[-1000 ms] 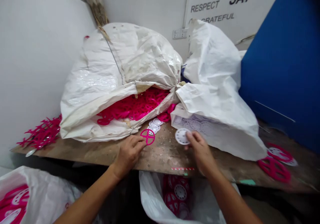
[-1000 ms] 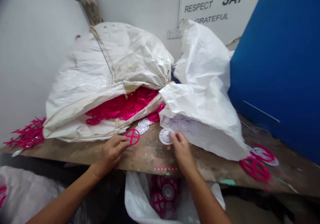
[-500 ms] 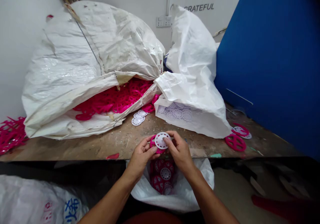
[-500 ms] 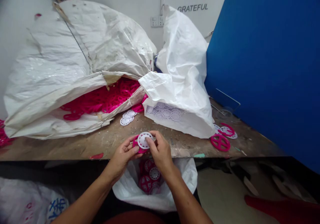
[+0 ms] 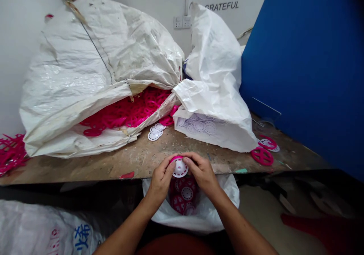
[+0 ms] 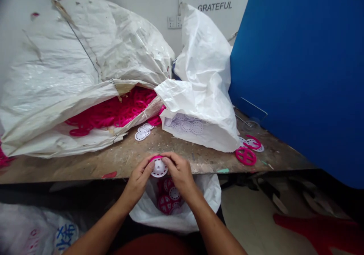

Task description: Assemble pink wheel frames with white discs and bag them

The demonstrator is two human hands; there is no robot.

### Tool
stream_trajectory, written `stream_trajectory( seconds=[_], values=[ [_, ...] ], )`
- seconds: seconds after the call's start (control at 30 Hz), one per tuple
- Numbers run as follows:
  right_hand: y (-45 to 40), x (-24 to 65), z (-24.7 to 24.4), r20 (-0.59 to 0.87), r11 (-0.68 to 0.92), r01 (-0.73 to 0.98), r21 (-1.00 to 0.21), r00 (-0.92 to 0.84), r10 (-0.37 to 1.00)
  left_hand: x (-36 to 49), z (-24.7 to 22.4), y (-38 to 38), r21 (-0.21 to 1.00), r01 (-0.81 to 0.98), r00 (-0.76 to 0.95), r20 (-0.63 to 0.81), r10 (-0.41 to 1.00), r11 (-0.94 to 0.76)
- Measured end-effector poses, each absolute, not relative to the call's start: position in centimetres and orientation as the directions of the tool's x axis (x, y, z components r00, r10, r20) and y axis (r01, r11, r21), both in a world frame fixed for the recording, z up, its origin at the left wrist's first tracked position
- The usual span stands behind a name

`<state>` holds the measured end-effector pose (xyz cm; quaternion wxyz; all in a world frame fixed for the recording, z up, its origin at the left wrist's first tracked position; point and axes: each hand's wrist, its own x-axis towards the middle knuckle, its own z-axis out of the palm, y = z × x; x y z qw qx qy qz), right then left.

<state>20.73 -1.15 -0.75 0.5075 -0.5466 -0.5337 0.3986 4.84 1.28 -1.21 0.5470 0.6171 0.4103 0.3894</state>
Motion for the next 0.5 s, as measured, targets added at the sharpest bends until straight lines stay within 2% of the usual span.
stream_trajectory(
  seconds=[0.07, 0.13, 0.37, 0.5],
  values=[
    [-1.2, 20.7, -1.0, 0.030, 0.025, 0.043, -0.999, 0.112, 0.993, 4.8, -1.3, 1.0, 0.997, -0.001, 0.399, -0.066, 0.915, 0.073],
    [-1.4, 20.6, -1.4, 0.018, 0.019, -0.023, -1.000, 0.050, 0.999, 4.7, -1.3, 0.7, 0.986, -0.038, 0.429, -0.131, 0.894, 0.162],
    [-2.5, 20.5, -1.6, 0.095, 0.098, 0.298, -0.950, -0.023, 0.995, 4.1, -2.4, 0.1, 0.989, 0.053, 0.401, -0.150, 0.904, 0.141],
    [-0.2, 22.6, -0.5, 0.039, 0.102, 0.376, -0.921, -0.171, 0.985, 3.1, -2.9, 0.0, 0.977, 0.120, 0.549, -0.212, 0.808, 0.175]
  ],
)
